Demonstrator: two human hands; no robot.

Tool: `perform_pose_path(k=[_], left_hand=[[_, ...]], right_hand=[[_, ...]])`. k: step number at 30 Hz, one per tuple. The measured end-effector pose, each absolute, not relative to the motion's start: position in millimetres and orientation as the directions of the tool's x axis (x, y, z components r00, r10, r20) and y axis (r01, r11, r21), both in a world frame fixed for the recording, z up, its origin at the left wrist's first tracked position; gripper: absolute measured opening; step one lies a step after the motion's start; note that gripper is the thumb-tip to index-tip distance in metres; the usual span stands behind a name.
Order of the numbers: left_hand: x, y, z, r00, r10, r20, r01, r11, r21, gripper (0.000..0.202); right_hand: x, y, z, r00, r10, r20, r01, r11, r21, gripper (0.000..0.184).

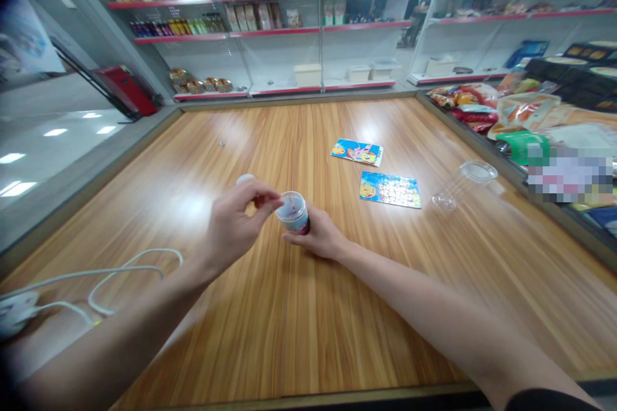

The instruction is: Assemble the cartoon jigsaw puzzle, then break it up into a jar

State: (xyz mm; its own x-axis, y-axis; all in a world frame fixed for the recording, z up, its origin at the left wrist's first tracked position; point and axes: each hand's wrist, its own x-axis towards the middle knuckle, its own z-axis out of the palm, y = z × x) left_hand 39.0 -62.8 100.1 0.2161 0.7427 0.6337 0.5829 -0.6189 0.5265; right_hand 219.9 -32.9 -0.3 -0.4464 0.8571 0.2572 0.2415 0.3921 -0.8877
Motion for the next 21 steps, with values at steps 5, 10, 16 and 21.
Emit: perform_pose_path(k=[5,10,16,21], left_hand=[[25.6,-22.0,80.8,0.092,0.856,0.508,0.777,-0.381,0.502,0.027],[-34.9,5.6,41.8,-0.057,0.926,0.373,0.85,-0.151,0.505,0.029],[-49.4,21.8,36.7,-0.015,0.982,0.186,0.792,-0.102,0.602,0.033],[-16.8,30.3,87.7,0.059,0.986,0.154,0.56,-0.161,0.813,0.043]], right_hand=[[219.8,-26.3,-2.5,-0.327,0.917,0.229,0.303,0.332,-0.894,0.053],[216.6,-9.6,1.5,-0.222,0.958,0.183,0.403,0.262,-0.877,0.05],[213.5,1.1,5.3,-0.251,0.948,0.195,0.416,0.288,-0.863,0.051],[215.2,-1.5,4.6,-0.258,0.94,0.224,0.438,0.321,-0.84,0.04]])
